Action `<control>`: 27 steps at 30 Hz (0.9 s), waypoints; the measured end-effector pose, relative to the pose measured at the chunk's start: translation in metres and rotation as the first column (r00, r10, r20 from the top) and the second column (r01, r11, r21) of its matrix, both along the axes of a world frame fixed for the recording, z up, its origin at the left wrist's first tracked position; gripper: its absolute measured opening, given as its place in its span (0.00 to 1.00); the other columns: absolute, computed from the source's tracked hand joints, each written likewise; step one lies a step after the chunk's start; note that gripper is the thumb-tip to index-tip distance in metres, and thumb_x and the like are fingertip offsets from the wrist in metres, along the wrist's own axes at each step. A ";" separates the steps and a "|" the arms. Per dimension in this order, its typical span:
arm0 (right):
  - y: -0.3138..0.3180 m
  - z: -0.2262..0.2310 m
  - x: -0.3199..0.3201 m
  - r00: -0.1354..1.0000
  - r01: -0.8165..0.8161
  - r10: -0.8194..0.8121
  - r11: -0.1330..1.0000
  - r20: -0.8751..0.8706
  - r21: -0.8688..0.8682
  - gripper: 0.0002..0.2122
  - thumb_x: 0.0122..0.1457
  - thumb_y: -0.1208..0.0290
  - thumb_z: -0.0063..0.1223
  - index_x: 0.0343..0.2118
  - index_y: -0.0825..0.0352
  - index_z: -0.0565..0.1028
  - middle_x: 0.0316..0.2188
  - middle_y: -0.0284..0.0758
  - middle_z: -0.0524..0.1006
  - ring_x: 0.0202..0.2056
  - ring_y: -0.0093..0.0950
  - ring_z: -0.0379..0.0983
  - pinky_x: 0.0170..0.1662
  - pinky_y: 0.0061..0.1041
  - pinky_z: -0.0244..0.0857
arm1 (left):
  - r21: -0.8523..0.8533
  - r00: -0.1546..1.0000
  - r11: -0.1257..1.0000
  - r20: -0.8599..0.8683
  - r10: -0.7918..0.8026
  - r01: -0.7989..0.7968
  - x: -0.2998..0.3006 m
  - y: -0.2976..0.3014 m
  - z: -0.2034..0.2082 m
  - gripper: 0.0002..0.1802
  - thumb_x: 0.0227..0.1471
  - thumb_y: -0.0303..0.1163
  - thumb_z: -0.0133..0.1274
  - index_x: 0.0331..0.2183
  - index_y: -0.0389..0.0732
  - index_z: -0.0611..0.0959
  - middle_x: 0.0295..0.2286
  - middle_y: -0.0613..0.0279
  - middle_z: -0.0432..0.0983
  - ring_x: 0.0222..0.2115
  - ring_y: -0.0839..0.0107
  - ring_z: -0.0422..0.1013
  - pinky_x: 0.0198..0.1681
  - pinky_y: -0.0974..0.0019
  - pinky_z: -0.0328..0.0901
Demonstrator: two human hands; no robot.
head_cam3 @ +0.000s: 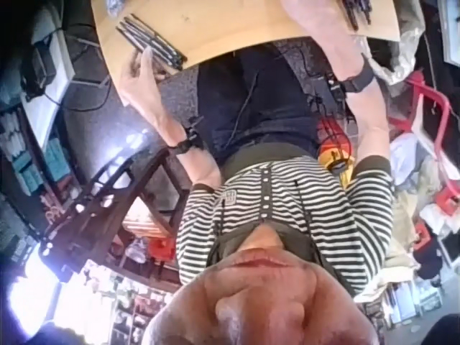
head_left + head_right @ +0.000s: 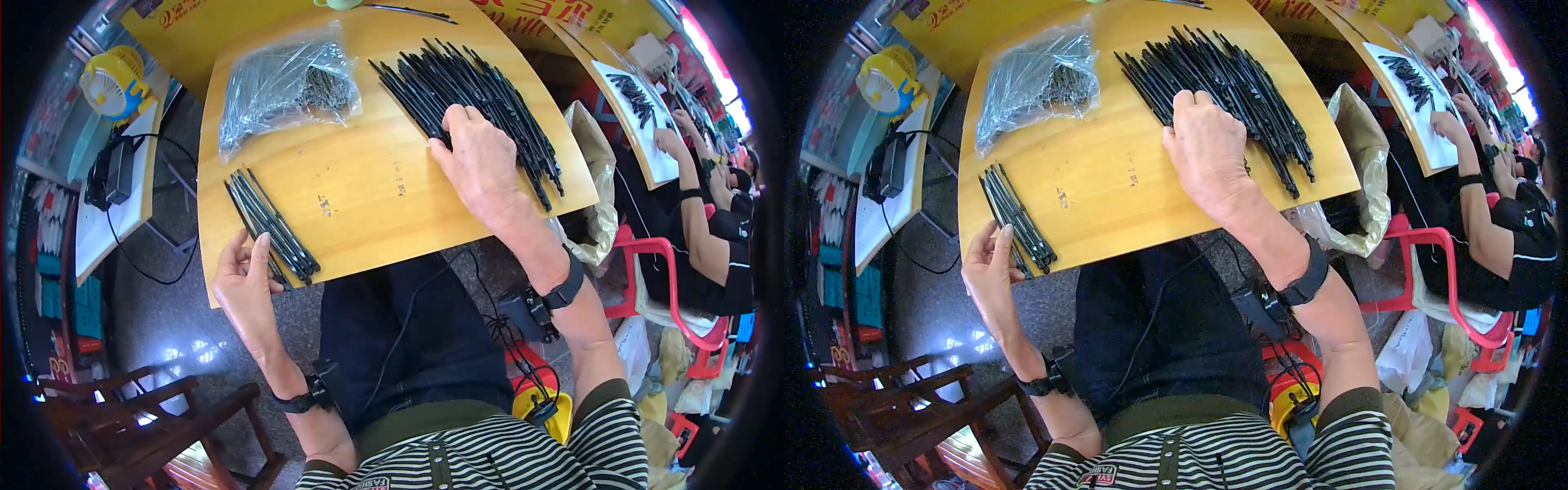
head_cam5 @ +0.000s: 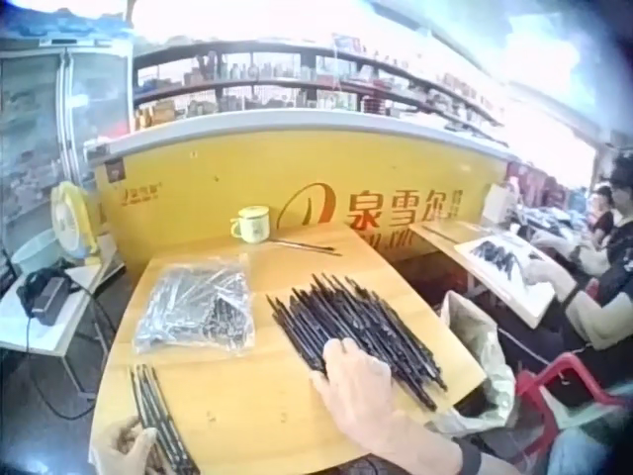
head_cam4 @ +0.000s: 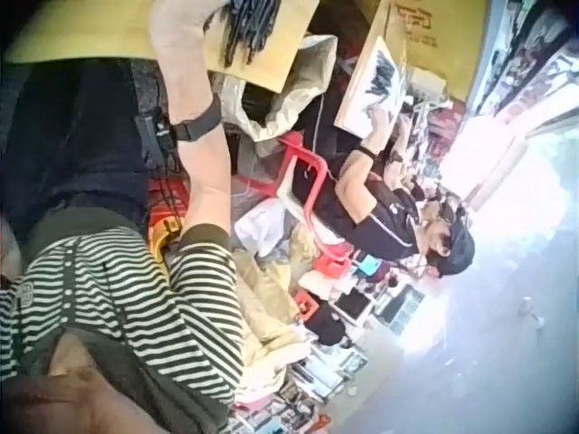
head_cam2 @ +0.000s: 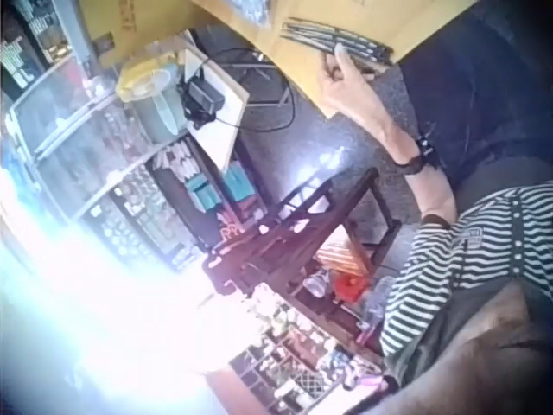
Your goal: The recorder is assembling wiper blades by manually inserting rubber strips and metal components.
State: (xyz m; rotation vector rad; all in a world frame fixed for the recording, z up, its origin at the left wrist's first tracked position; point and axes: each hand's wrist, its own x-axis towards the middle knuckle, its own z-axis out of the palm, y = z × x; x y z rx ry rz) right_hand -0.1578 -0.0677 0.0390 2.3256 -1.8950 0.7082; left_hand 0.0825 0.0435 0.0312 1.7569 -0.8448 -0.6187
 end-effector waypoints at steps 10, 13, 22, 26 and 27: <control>0.000 -0.003 0.008 0.983 0.065 -0.067 0.998 -0.168 -0.016 0.07 0.50 0.70 0.52 0.26 0.66 0.66 0.25 0.39 0.73 0.27 0.40 0.74 0.30 0.35 0.68 | -0.113 0.990 0.993 0.143 -0.012 0.028 0.000 0.015 -0.002 0.16 0.52 0.30 0.51 0.42 0.33 0.75 0.24 0.65 0.70 0.17 0.85 0.63 0.18 0.81 0.60; 0.000 -0.005 0.006 0.982 0.008 -0.020 0.998 -0.188 -0.065 0.08 0.50 0.71 0.52 0.26 0.66 0.65 0.23 0.39 0.73 0.26 0.40 0.74 0.29 0.35 0.68 | -0.188 0.998 0.981 0.020 -0.055 0.058 -0.020 0.022 0.011 0.13 0.53 0.28 0.49 0.40 0.33 0.76 0.23 0.65 0.71 0.17 0.85 0.63 0.18 0.81 0.59; 0.007 0.013 -0.033 0.891 -0.085 -0.048 0.960 0.452 0.268 0.12 0.44 0.71 0.54 0.31 0.73 0.72 0.19 0.40 0.75 0.24 0.28 0.75 0.26 0.25 0.69 | -0.210 0.704 0.823 -0.433 -0.563 0.528 -0.105 0.020 0.005 0.11 0.54 0.26 0.47 0.38 0.31 0.77 0.29 0.60 0.74 0.26 0.79 0.69 0.29 0.78 0.64; 0.031 0.024 -0.044 0.648 -0.234 -0.264 0.824 0.715 0.516 0.11 0.47 0.73 0.53 0.32 0.74 0.71 0.20 0.34 0.73 0.20 0.18 0.69 0.20 0.18 0.65 | -0.236 0.545 0.736 -0.540 -0.642 0.634 -0.134 0.005 -0.012 0.16 0.56 0.30 0.44 0.43 0.30 0.74 0.35 0.57 0.74 0.34 0.74 0.71 0.36 0.73 0.66; 0.038 0.028 -0.045 0.637 -0.256 -0.255 0.820 0.727 0.512 0.10 0.49 0.74 0.53 0.33 0.74 0.70 0.23 0.33 0.73 0.20 0.17 0.68 0.20 0.17 0.65 | -0.305 0.491 0.729 -0.576 -0.653 0.612 -0.140 0.002 -0.010 0.16 0.57 0.31 0.43 0.44 0.30 0.73 0.36 0.56 0.74 0.35 0.72 0.72 0.38 0.72 0.67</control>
